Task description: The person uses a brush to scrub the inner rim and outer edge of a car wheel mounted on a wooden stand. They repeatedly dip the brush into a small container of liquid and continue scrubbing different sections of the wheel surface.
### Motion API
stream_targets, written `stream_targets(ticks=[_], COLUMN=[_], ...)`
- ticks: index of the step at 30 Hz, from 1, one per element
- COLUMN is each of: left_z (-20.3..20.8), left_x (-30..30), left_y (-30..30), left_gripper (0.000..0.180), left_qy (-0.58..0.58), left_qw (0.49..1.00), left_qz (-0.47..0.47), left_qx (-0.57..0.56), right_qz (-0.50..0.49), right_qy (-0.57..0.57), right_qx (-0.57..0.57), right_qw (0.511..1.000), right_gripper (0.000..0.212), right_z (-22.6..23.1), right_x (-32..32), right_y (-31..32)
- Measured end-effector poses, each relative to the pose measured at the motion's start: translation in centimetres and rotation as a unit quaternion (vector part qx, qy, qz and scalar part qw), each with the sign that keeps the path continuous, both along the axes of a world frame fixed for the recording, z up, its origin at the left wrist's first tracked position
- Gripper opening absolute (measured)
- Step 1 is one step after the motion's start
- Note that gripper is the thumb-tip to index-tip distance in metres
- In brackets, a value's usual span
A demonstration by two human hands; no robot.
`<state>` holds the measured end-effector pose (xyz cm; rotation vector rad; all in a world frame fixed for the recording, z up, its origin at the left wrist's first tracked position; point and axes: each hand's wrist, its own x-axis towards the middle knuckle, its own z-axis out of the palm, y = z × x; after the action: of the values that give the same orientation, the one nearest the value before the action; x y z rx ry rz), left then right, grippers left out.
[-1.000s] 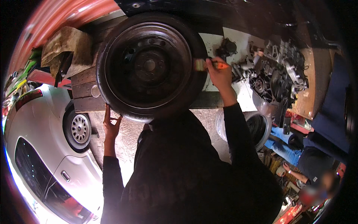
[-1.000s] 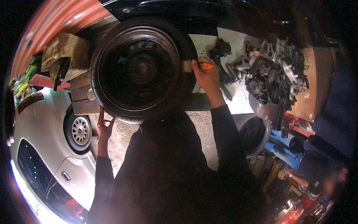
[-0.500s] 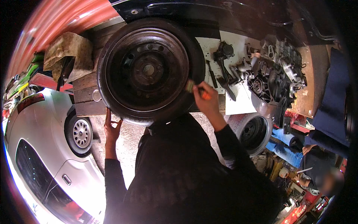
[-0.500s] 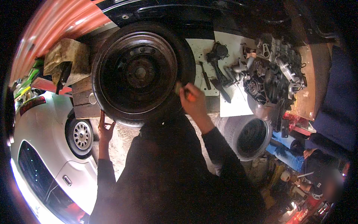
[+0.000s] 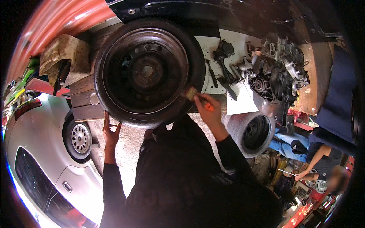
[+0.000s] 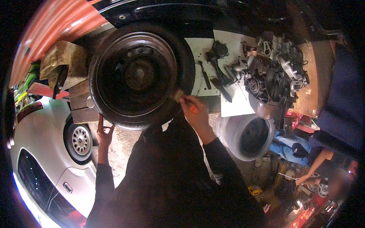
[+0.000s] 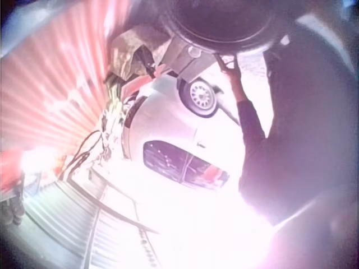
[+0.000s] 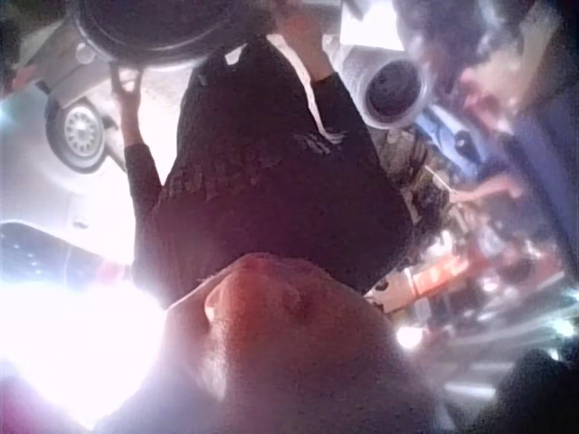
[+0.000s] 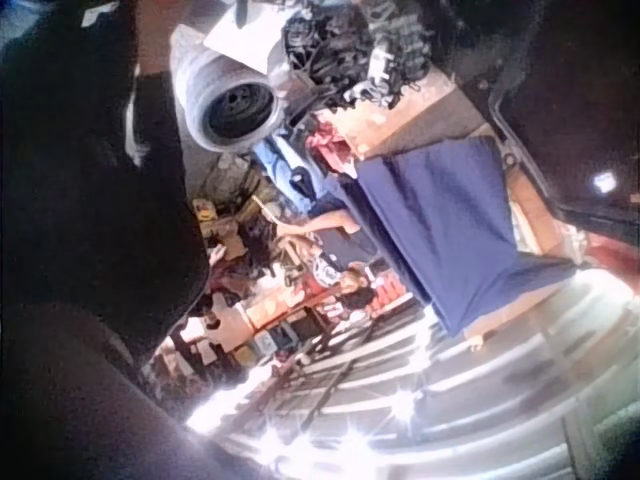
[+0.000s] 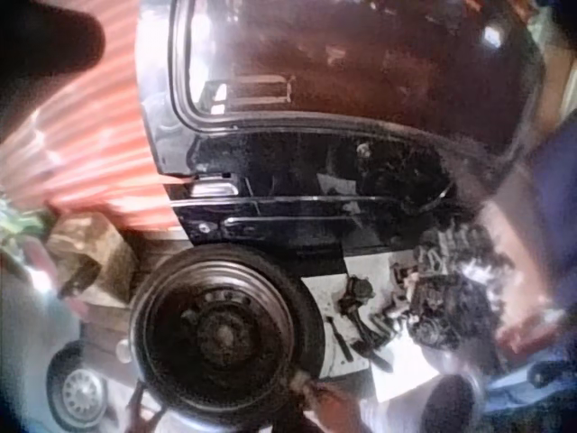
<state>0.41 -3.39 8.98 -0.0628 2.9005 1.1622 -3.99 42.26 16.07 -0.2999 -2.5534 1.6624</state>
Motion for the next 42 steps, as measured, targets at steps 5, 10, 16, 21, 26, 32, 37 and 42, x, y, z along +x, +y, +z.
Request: stream_targets(ticks=[5,10,16,21,26,32,37,42], left_z=[0.0,-0.4,-0.5,-1.2,-1.7,-1.5,-1.8,-1.8], left_x=[-0.4,-0.1,-0.2,-0.1,0.0,-0.5,-0.6,-0.8], left_y=[-0.1,-0.3,-0.3,-0.9,-1.6,-1.7,-2.2,-2.1], left_gripper=[0.091,0.090,0.088,0.089,0.088,0.088,0.089,0.090], left_qy=[0.011,0.036,0.011,0.010,0.044,0.061,0.060,0.058], left_qw=[1.000,0.999,0.999,1.000,0.999,0.998,0.998,0.998], left_qz=[-0.011,-0.017,-0.004,-0.003,-0.012,-0.015,-0.024,-0.025], left_qx=[-0.002,0.021,0.034,0.020,0.005,0.012,0.001,0.010], right_qz=[0.100,0.195,0.049,0.131,0.122,0.037,0.269,0.248], right_qy=[0.032,0.046,0.039,0.028,0.060,0.047,0.026,0.001], right_qx=[0.096,0.066,0.144,0.195,0.184,0.242,0.164,0.124], right_qw=[0.990,0.977,0.988,0.972,0.974,0.968,0.949,0.961], right_gripper=[0.016,0.021,0.025,0.015,0.020,0.019,0.021,0.032], right_z=[0.6,1.7,1.4,1.2,2.8,3.2,2.2,1.3], right_x=[1.5,2.2,-2.3,1.7,1.1,-0.1,4.2,3.3], right_y=[-2.9,-6.2,0.3,-4.8,-5.3,-2.9,-10.4,-8.9])
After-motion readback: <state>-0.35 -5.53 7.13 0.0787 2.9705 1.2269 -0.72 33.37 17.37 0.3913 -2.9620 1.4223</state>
